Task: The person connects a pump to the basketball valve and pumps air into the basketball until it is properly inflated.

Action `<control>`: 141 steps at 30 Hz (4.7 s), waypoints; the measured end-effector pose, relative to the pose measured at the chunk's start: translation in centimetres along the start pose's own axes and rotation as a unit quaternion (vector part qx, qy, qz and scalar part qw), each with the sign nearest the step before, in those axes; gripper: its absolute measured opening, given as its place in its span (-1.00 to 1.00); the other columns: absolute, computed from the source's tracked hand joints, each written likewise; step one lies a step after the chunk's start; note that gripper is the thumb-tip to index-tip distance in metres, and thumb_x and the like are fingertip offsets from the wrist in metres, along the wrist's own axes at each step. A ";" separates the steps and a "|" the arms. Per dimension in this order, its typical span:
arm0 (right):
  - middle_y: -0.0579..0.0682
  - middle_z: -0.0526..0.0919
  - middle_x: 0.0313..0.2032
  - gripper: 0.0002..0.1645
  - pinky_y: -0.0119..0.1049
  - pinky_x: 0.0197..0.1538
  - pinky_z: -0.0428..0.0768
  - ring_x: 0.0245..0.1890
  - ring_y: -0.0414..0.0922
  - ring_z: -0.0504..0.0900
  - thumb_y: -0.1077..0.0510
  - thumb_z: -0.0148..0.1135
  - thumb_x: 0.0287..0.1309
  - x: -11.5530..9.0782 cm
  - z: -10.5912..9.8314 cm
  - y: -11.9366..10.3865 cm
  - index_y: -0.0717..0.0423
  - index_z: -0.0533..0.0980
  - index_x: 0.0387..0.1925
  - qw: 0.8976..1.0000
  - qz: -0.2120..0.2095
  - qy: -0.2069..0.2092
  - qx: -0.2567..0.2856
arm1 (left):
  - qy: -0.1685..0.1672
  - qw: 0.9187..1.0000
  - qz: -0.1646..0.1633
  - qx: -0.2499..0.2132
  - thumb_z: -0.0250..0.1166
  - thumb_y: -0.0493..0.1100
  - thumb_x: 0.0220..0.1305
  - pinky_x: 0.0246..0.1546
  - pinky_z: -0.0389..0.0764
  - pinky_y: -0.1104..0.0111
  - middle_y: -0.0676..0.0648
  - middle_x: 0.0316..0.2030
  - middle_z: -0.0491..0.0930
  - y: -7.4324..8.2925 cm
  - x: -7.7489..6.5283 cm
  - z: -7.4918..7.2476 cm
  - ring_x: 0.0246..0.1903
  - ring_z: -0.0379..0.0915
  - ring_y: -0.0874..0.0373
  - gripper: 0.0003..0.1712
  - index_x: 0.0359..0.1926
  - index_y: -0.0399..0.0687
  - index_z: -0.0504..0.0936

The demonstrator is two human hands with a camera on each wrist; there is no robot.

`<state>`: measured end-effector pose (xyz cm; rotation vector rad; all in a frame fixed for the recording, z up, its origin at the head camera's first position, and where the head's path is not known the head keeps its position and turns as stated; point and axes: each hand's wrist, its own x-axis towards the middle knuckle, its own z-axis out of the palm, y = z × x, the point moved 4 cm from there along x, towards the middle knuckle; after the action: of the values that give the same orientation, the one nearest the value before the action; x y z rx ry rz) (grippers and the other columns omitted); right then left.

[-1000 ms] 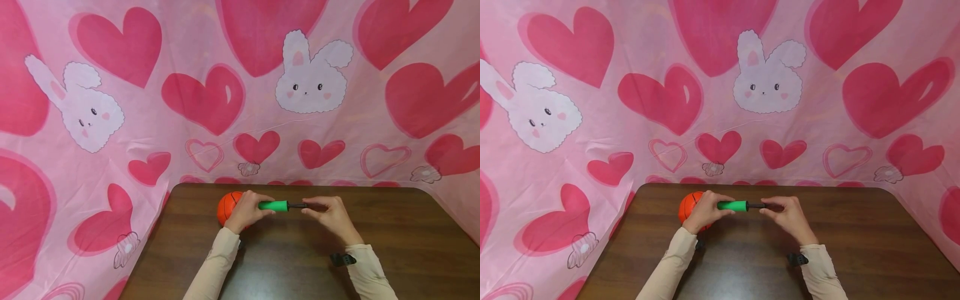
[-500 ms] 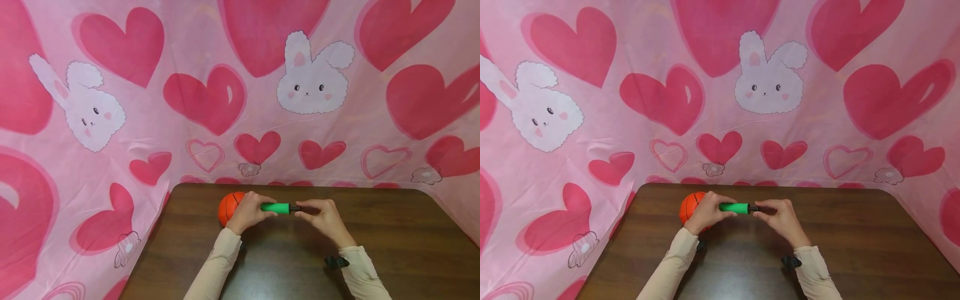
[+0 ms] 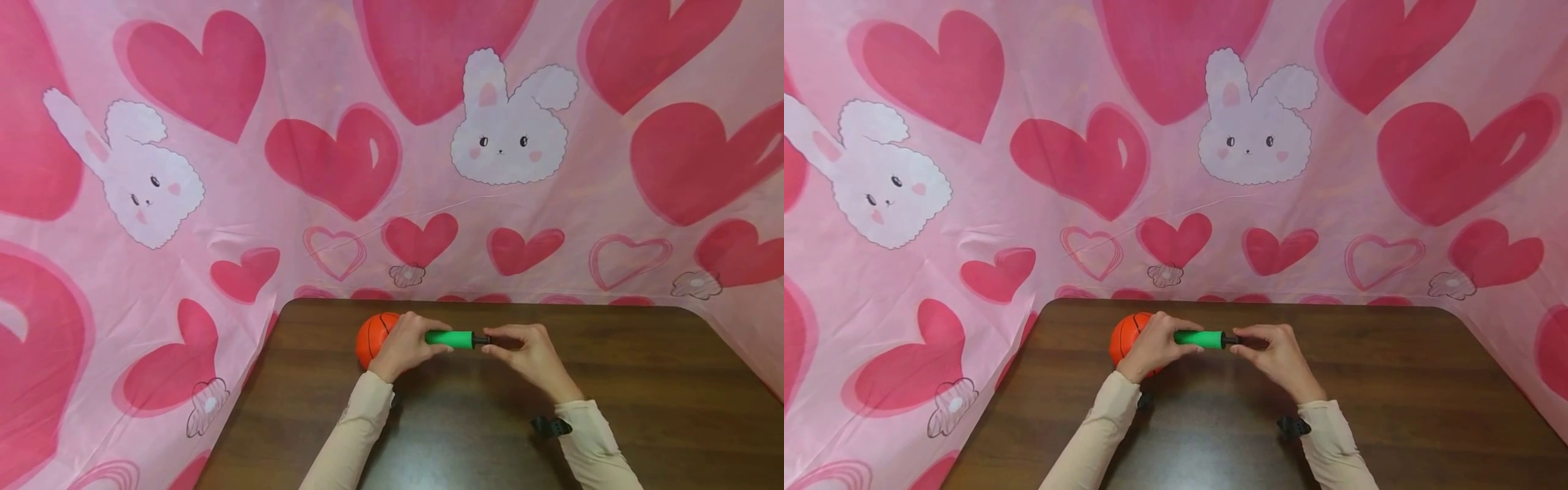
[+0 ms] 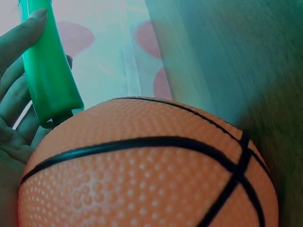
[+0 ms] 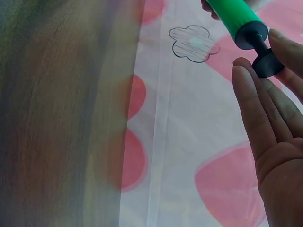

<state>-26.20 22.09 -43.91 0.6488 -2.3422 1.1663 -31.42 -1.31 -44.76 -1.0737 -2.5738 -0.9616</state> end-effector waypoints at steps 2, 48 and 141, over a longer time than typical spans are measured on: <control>0.09 0.87 -0.23 -0.59 -0.60 -0.21 0.66 -0.29 -0.32 0.78 0.32 0.67 -0.13 0.0 0.0 0.0 0.17 0.80 -0.13 1.000 -0.004 0.002 -0.001 | 0.001 1.000 -0.001 -0.002 0.63 -0.06 0.11 -0.21 0.58 0.53 0.12 -0.23 0.84 0.0 0.0 0.0 -0.38 0.55 0.37 -0.62 -0.01 0.11 0.85; 0.07 0.87 -0.23 -0.67 -0.56 -0.26 0.69 -0.36 -0.46 0.77 0.38 0.58 -0.01 -0.7 -7.6 1.3 0.22 0.78 -0.13 0.998 0.067 -0.002 0.000 | 0.011 1.000 -0.022 -0.018 0.61 -0.03 0.14 -0.25 0.60 0.54 0.10 -0.23 0.83 -0.6 -0.2 -0.7 -0.38 0.52 0.33 -0.62 0.00 0.09 0.84; 0.13 0.86 -0.25 -0.57 -0.60 -0.22 0.67 -0.33 -0.32 0.77 0.33 0.67 -0.13 -0.1 0.5 -0.6 0.16 0.80 -0.11 1.000 -0.006 0.013 0.023 | 0.019 1.000 0.005 -0.002 0.67 -0.11 0.03 -0.29 0.55 0.54 0.10 -0.29 0.83 0.3 -0.3 -1.0 -0.39 0.55 0.33 -0.64 -0.09 0.06 0.87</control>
<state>-25.90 21.36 -43.88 0.6570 -2.2931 1.2190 -31.08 -1.93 -43.94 -1.0577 -2.5351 -0.9765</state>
